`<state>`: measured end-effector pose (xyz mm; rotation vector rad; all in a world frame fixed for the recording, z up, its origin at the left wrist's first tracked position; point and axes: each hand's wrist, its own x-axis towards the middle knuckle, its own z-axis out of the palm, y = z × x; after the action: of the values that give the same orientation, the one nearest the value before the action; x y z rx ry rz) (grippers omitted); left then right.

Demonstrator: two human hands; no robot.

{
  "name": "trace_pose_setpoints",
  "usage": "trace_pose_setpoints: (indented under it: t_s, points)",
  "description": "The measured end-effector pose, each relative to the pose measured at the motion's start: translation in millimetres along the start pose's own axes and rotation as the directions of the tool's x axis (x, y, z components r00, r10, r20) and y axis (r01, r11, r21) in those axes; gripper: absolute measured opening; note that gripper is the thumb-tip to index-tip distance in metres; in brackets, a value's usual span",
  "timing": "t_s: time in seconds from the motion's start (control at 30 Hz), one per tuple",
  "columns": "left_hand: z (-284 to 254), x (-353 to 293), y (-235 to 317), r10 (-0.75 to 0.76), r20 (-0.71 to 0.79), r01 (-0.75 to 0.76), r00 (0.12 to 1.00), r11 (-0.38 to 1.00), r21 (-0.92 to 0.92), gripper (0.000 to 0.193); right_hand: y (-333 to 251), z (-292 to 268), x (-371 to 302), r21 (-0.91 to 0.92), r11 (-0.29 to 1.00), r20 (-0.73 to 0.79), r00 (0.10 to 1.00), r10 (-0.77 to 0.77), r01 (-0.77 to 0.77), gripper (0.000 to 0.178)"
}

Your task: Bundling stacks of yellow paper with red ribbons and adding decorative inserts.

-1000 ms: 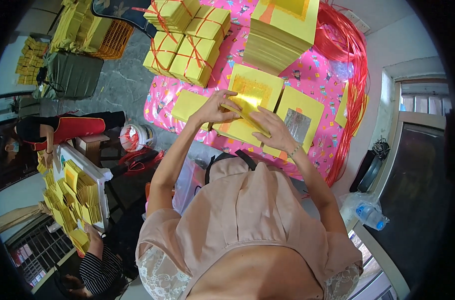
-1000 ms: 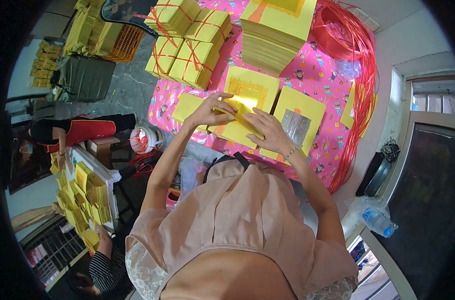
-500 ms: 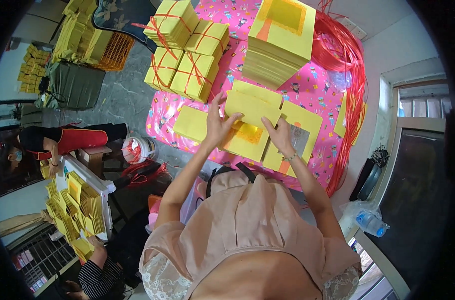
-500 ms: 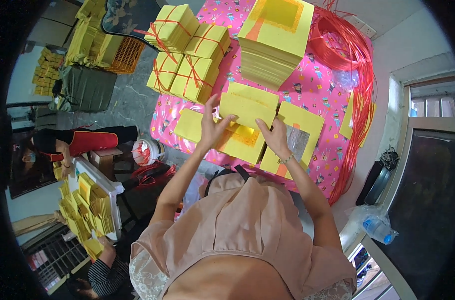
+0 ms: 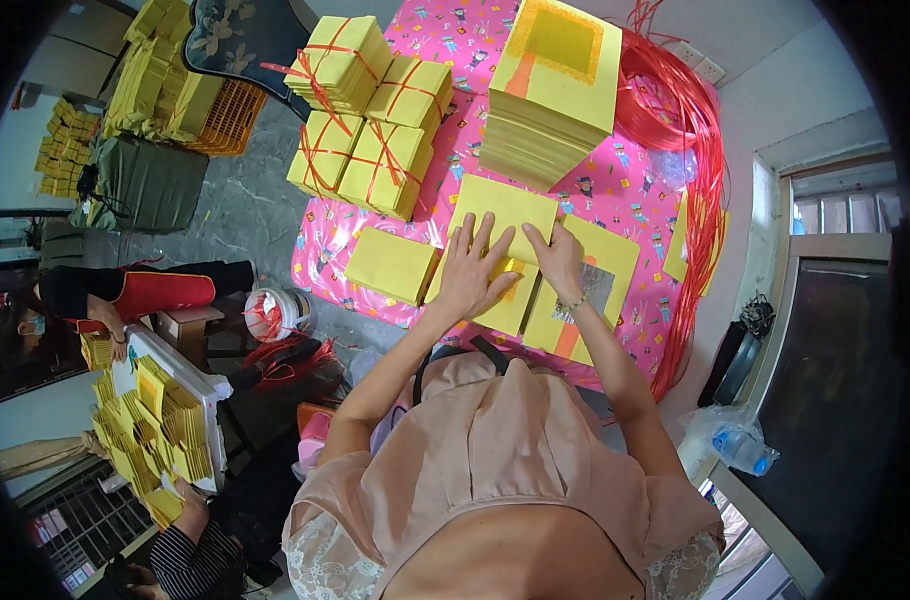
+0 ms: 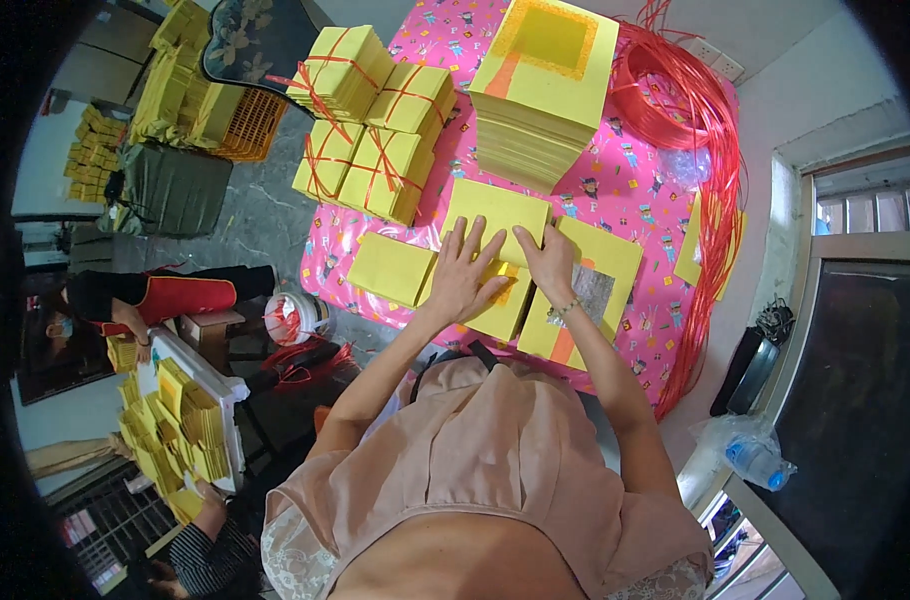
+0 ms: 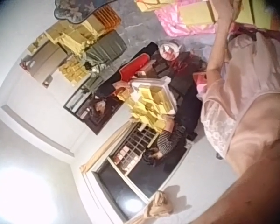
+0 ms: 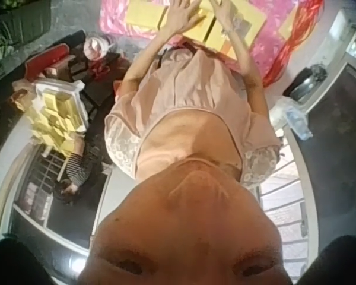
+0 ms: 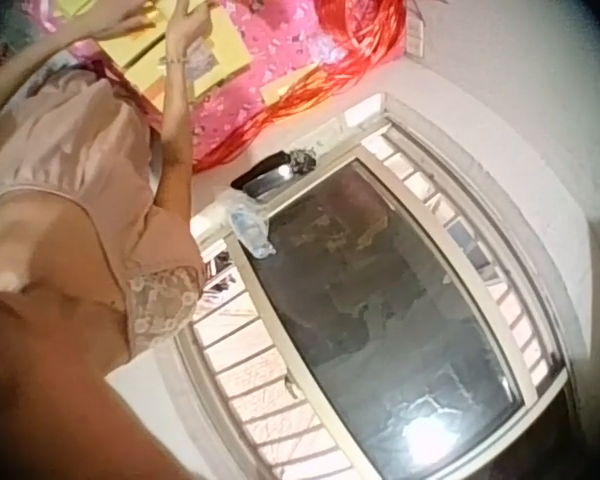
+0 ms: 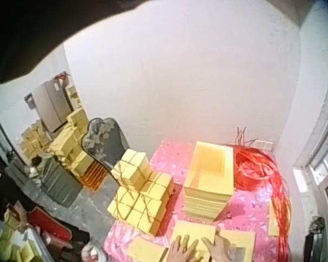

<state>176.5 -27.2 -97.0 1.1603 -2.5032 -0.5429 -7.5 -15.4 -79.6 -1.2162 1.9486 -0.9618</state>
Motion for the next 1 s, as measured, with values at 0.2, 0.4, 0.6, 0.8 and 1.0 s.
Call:
trace_pose_setpoints:
  t_s: [0.2, 0.4, 0.6, 0.8, 1.0]
  points:
    - [4.9, 2.8, -3.4, 0.009, 0.011, -0.009, 1.0, 1.0, 0.023, 0.072, -3.4, -2.1, 2.9, 0.01, 1.0, -0.017, 1.0, 0.014, -0.014, 0.035]
    - [2.1, 0.9, 1.3, -0.003, -0.002, 0.003, 1.0, 0.998, 0.071, 0.073, 5.0, 3.8, 3.4, 0.012, 1.0, -0.04, 0.999, -0.009, 0.009, 0.032]
    - [4.3, -7.7, -1.5, 0.015, 0.016, -0.015, 1.0, 1.0, 0.011, 0.071, 11.2, 10.4, 2.8, 0.019, 0.999, -0.094, 0.994, -0.048, 0.05, 0.032]
    - [2.8, -6.0, -1.0, 0.03, 0.009, -0.03, 1.0, 0.999, -0.024, 0.071, 18.7, 13.1, 4.7, 0.038, 0.997, -0.114, 0.991, -0.063, 0.068, 0.032]
    - [2.7, -7.9, -0.3, 0.032, -0.002, -0.032, 0.999, 0.999, -0.009, 0.071, 16.6, 12.6, 3.9, -0.023, 0.998, -0.102, 0.993, -0.06, 0.058, 0.033]
